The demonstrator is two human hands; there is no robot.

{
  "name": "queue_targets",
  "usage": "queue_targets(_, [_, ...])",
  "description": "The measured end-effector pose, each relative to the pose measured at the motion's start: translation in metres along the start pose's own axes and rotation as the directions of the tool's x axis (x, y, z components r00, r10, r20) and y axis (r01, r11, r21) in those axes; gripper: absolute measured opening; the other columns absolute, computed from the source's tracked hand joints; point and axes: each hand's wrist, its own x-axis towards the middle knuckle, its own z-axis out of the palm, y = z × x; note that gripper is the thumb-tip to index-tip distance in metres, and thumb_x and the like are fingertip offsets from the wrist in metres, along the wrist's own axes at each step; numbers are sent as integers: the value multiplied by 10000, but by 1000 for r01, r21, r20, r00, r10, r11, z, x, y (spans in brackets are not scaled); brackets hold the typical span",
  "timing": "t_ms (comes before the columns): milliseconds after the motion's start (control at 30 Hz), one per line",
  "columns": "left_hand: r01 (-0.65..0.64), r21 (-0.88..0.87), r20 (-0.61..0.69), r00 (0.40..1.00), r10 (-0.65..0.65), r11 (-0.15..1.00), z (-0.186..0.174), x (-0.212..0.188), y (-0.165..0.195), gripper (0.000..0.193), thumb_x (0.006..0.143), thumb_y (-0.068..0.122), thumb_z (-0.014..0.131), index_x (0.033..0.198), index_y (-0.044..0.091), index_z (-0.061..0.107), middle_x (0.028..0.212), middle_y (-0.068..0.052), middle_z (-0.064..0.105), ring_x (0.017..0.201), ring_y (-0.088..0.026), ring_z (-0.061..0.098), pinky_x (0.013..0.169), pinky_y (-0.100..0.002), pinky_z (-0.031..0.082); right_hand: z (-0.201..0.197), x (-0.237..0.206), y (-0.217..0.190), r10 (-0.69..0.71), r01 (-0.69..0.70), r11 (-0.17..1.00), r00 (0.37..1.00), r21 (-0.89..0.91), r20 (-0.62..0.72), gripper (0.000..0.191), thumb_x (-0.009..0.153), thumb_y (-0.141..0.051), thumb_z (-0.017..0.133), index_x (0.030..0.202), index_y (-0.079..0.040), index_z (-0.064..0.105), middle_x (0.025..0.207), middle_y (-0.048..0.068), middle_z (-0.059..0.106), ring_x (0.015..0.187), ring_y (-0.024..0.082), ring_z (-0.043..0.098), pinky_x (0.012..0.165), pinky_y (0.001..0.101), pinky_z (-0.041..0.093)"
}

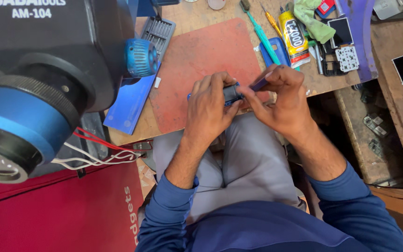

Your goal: The person disassembles and cleans a mobile phone casing, wipes internal and external surfaces with a cloth and liquid adhesive, tests functions with the battery panel, and reassembles the plastic covers.

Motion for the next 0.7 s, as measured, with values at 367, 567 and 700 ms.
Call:
queue_targets(367, [11, -3, -1, 1000, -11, 1000, 1, -1, -2, 549, 762, 145, 856, 1194, 50, 530, 1130, -126, 669, 1078, -370, 625, 928, -468, 470, 1, -1, -1, 0, -18, 989, 992, 146, 123, 607, 911, 158, 693, 1255, -81, 252, 1117, 201, 560, 942, 304, 677, 805, 377, 634])
queue_targets(567, [0, -10, -1, 1000, 0, 1000, 0, 0, -2, 557, 753, 151, 856, 1191, 52, 528, 1128, -121, 672, 1074, -363, 631, 922, -468, 469, 4, -3, 1, 9, -10, 997, 1000, -83, -12, 682, 905, 114, 824, 1272, -87, 285, 1026, 158, 586, 858, 266, 709, 728, 363, 614])
queue_targets(700, [10, -5, 6, 1000, -10, 1000, 0, 1, -1, 546, 759, 148, 860, 1183, 56, 529, 1113, -114, 671, 1064, -356, 636, 919, -467, 471, 4, -6, 3, 0, -19, 981, 995, 192, 96, 650, 940, 183, 694, 1323, -88, 244, 1193, 233, 537, 968, 297, 683, 771, 338, 659])
